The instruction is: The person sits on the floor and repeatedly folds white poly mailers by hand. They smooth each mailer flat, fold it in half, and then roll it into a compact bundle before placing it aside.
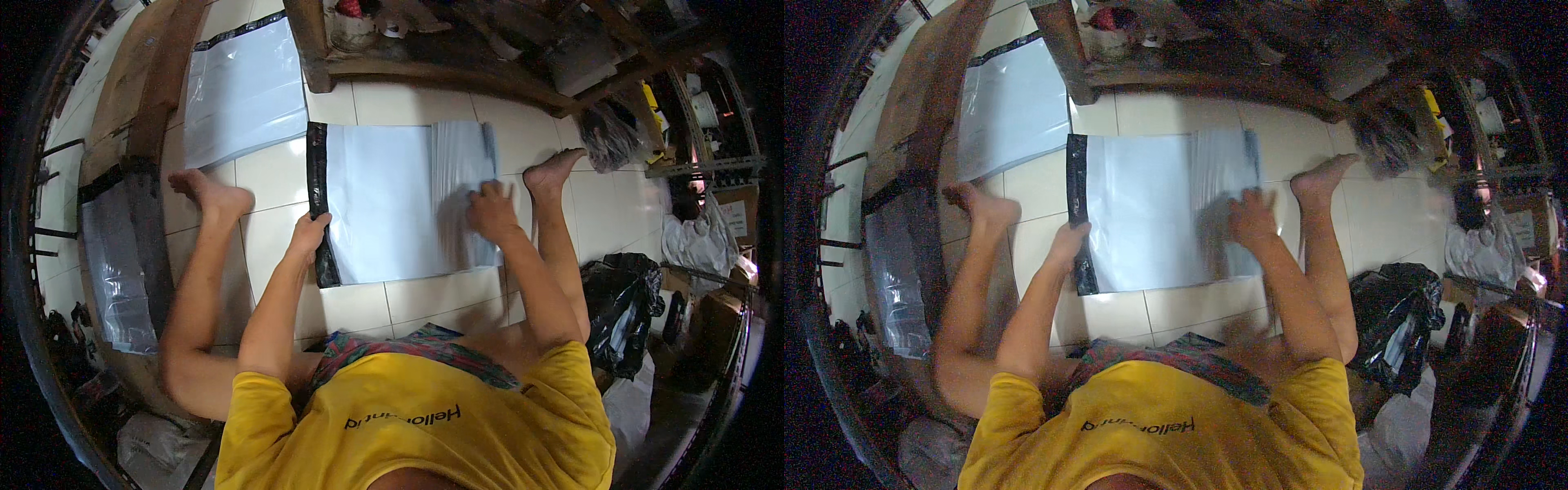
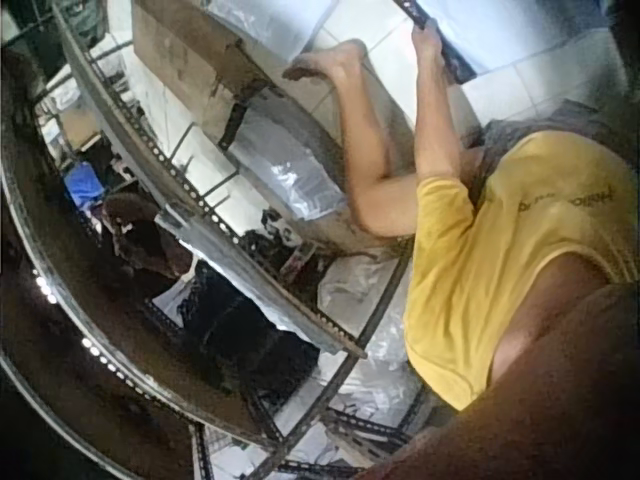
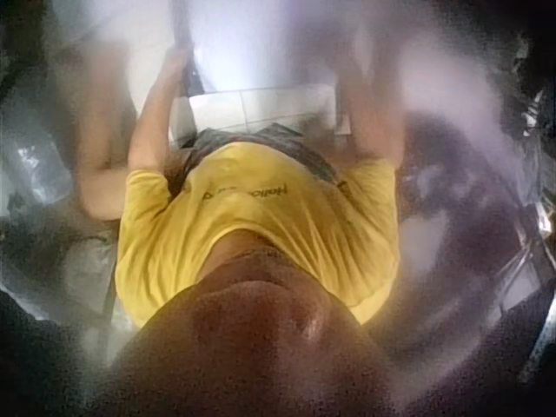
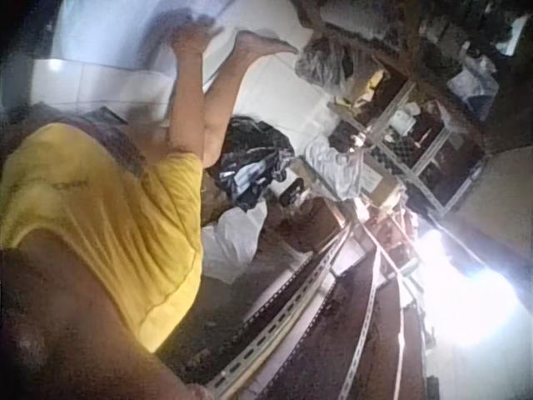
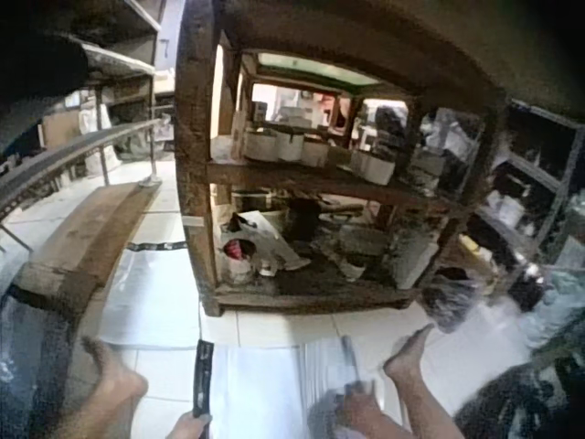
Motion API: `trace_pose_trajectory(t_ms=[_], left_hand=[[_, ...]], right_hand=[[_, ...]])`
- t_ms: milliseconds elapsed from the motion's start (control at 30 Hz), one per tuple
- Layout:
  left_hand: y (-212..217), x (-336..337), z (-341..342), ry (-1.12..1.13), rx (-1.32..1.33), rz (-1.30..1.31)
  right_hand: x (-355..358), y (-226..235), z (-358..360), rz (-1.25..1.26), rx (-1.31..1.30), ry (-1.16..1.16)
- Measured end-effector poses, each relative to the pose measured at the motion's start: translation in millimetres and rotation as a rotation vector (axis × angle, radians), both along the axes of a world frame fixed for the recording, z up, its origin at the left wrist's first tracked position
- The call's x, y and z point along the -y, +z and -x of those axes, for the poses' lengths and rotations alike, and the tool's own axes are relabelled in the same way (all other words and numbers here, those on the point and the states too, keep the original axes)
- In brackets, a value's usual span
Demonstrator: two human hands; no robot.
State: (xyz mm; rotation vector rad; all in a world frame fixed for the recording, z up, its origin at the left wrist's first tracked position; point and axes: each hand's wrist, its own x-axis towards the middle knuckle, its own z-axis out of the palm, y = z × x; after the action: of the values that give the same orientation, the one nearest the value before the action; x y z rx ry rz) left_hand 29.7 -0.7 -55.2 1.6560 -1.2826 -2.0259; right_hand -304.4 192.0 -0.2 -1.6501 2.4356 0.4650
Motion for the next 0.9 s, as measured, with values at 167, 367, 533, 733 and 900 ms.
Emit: trace_pose_trajectory(t_ms=[167,367,533,733,900], left_hand=[[-14,3,-4,0.029,-0.051,-0.034],[-13,8,-4,-0.011,0.059,-0.014],[-13,8,2,-0.001,0.012,-0.02],[-10,3,-2,-0.006,-0.009,-0.025],[-2,1,2,0.0,0.003,-0.035]], right_hand=[[-26,-10,27,0.652,0.112,-0.455],[55,-7,-99,0.299,0.294,0.342],[68,-42,-106,0.187,0.239,0.657],[13,-27,1,0.032,-0.001,0.3],[-46,-40,70,0.404,0.307,-0.464]])
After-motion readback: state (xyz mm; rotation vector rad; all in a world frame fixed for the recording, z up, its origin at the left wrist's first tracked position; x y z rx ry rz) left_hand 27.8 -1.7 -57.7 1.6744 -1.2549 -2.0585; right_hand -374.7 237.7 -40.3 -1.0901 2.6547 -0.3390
